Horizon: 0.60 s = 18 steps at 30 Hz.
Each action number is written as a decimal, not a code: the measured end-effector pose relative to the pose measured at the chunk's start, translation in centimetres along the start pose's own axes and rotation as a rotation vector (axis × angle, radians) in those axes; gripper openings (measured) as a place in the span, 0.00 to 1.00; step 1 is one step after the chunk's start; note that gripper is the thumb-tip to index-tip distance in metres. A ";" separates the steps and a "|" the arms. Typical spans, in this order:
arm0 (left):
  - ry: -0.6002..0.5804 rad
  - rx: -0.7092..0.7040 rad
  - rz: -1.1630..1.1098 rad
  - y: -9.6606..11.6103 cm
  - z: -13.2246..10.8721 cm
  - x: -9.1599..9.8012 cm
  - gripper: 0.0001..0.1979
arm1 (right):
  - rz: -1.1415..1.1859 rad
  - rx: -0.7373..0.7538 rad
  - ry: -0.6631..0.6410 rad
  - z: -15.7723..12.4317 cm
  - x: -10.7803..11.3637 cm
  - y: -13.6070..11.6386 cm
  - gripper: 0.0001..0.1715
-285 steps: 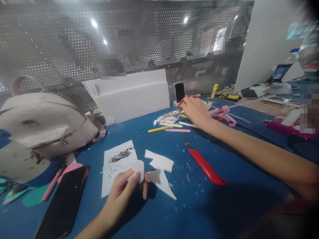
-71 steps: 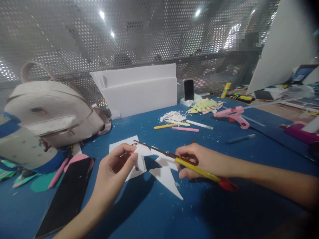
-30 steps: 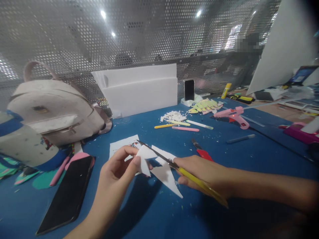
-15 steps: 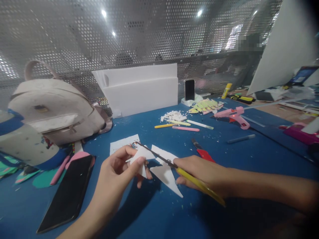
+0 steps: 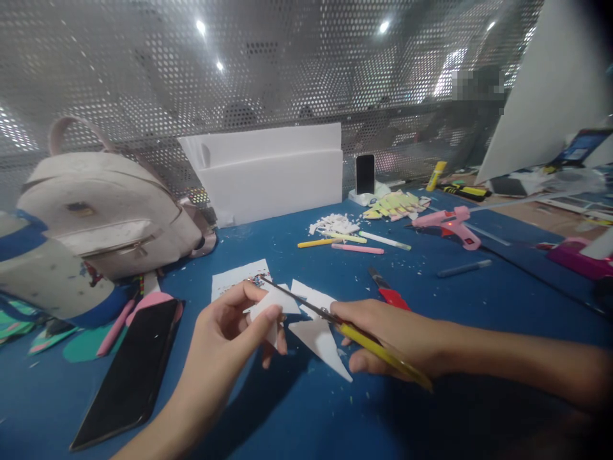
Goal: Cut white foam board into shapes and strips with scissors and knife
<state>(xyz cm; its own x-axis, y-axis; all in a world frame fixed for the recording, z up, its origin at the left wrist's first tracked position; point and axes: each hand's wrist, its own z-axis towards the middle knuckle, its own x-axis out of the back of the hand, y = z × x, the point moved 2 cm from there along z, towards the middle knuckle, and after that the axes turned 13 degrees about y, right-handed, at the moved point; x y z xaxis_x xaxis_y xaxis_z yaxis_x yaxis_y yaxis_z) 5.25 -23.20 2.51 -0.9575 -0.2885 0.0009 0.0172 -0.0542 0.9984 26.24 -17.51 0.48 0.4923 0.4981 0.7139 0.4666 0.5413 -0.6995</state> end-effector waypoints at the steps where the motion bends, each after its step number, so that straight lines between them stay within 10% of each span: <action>1: -0.002 0.003 0.002 0.0 -0.1 0.0 0.10 | -0.001 0.007 0.005 0.0 0.0 -0.1 0.33; 18: -0.056 0.057 -0.065 -0.3 -0.8 -0.3 0.11 | -0.054 0.033 0.012 -0.4 -0.8 -0.6 0.24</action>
<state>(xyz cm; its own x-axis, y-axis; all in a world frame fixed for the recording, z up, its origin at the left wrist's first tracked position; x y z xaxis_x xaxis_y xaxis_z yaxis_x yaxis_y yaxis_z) 5.75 -23.83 2.22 -0.9708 -0.2318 -0.0620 -0.0599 -0.0161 0.9981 25.85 -18.53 0.29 0.4754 0.4596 0.7502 0.4683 0.5897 -0.6580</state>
